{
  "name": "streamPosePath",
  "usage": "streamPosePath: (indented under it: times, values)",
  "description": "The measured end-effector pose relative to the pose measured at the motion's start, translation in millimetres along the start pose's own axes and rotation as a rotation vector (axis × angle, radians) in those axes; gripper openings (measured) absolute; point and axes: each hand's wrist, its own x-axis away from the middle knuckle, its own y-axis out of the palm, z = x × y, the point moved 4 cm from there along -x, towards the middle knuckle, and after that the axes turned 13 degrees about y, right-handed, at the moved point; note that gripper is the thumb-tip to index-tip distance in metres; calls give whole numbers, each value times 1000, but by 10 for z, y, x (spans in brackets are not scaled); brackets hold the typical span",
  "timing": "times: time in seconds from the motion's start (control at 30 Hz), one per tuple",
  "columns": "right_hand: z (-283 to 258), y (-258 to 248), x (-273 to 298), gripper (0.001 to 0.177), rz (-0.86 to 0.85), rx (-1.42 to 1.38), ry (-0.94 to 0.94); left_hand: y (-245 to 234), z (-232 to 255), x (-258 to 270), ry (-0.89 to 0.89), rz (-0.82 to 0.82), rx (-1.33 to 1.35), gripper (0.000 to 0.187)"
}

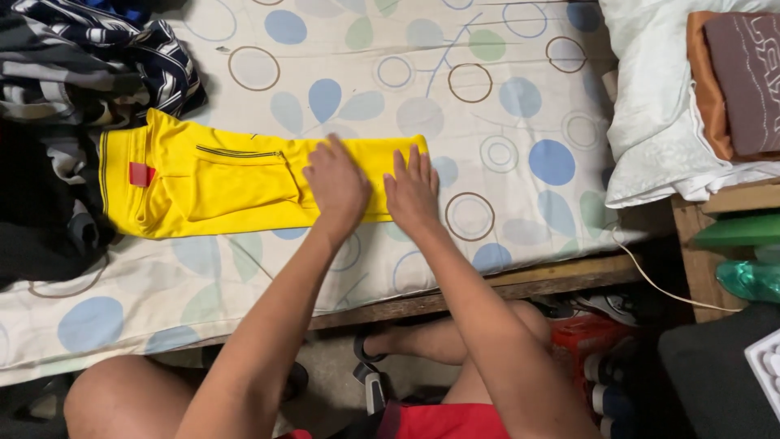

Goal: Folding a yellow polo shirt on a bed.

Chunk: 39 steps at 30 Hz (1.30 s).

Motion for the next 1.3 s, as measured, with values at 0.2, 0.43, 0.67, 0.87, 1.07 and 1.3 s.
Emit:
streamPosePath:
  times: [0.2, 0.43, 0.67, 0.87, 1.07, 1.3]
  values:
    - [-59, 60, 92, 64, -156, 232, 85, 797, -119, 130, 349, -6, -156, 64]
    - [8, 100, 26, 66, -160, 232, 96, 693, -407, 103, 370, -110, -74, 65]
    - [-299, 210, 66, 64, -18, 249, -10, 689, -472, 17, 238, -18, -164, 69]
    - [-352, -36, 18, 60, -258, 276, -96, 848, -584, 50, 294, 18, -161, 62]
    - [69, 164, -177, 66, -67, 237, 33, 879, -583, 63, 299, 85, -151, 60]
    - [-205, -586, 32, 70, -13, -78, 440, 673, -329, 205, 543, 28, -450, 58]
